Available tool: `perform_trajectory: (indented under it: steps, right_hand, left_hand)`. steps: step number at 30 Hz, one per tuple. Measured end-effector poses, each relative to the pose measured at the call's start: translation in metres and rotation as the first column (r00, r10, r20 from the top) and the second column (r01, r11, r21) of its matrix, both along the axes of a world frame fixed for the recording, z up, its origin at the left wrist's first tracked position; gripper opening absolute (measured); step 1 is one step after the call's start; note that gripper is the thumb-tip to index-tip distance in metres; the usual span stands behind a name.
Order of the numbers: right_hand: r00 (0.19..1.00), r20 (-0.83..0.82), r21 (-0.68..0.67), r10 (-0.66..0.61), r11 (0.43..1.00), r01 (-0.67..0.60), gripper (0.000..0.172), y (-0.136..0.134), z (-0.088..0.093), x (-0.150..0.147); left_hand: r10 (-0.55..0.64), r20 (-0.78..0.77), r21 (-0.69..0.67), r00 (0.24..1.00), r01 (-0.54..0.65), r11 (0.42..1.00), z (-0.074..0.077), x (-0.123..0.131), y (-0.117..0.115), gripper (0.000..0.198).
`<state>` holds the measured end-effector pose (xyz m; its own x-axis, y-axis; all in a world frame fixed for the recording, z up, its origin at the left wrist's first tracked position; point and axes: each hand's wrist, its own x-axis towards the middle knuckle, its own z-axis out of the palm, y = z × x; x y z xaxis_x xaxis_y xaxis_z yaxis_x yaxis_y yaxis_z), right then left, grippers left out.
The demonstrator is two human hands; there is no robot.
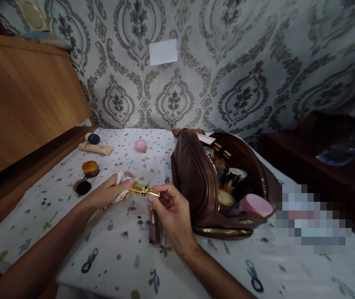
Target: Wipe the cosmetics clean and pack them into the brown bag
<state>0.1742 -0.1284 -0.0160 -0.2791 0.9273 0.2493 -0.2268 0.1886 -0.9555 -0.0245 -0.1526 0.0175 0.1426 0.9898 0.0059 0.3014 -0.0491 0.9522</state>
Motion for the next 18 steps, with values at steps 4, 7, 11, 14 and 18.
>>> perform_trajectory:
  steps: [4, 7, 11, 14, 18]
  right_hand:
    - [1.000, -0.014, 0.037, -0.010, 0.999, 0.010, 0.017, 0.001, 0.000, 0.001]
    - [0.999, -0.049, 0.009, -0.006, 1.000, 0.007, 0.026, 0.002, 0.001, 0.001]
    - [0.993, -0.041, -0.093, 0.115, 0.989, -0.118, 0.029, 0.001, 0.003, 0.001]
    - [0.977, -0.005, -0.137, 0.211, 0.968, -0.210, 0.032, 0.002, 0.002, 0.001]
    - [0.980, 0.003, -0.082, 0.199, 0.977, -0.198, 0.032, 0.004, 0.001, 0.001]
  left_hand:
    - [0.065, 0.145, -0.149, 0.987, -0.043, 0.988, -0.009, 0.004, 0.002, 0.055]
    - [0.113, 0.285, -0.288, 0.952, -0.028, 0.957, -0.016, 0.012, 0.003, 0.055]
    - [0.096, 0.442, -0.369, 0.892, 0.083, 0.926, -0.021, 0.028, 0.001, 0.056]
    - [0.078, 0.496, -0.375, 0.865, 0.132, 0.918, -0.021, 0.038, -0.001, 0.057]
    - [0.169, 0.445, -0.371, 0.879, 0.009, 0.929, -0.020, 0.041, -0.003, 0.053]
